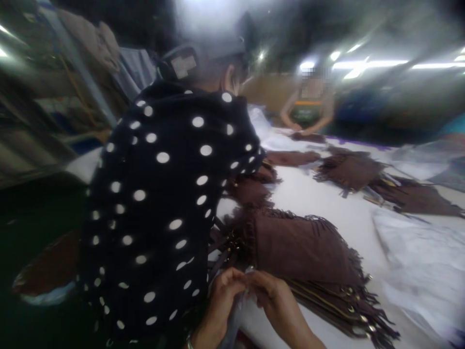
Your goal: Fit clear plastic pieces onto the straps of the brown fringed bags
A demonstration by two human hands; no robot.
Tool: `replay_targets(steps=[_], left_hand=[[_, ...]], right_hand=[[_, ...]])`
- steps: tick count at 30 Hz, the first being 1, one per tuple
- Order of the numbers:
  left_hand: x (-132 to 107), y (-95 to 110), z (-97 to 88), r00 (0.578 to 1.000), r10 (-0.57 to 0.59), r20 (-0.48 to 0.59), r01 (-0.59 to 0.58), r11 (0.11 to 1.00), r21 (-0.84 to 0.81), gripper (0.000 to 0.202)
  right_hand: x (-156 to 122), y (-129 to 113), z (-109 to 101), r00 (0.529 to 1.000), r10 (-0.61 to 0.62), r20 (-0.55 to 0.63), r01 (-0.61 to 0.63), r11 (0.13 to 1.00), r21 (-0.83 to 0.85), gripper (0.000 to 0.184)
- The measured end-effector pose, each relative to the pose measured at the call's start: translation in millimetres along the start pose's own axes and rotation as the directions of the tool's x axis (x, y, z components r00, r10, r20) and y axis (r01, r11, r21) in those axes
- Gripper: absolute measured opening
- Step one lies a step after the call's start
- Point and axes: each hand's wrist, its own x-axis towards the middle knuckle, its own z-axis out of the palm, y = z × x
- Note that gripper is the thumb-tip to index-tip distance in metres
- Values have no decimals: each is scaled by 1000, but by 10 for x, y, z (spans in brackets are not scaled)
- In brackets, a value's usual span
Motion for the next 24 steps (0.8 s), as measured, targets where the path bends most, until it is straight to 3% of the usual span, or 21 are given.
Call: replay_targets(steps=[7, 13, 18, 24], left_hand=[[-15, 68, -50, 999, -15, 51, 14, 1000, 11, 7], [-43, 91, -95, 994, -69, 86, 71, 997, -11, 13], [-28, -35, -105, 988, -124, 91, 126, 992, -15, 17], [1, -135, -85, 998, -70, -3, 70, 998, -3, 29]], right_hand=[[51, -125, -5, 1000, -10, 18, 13, 978, -208, 35], [72, -128, 14, 997, 61, 51, -39, 935, -353, 36], [82, -55, 16, 991, 120, 62, -85, 912, -400, 53], [52, -43, 34, 989, 148, 16, -137, 944, -301, 49]])
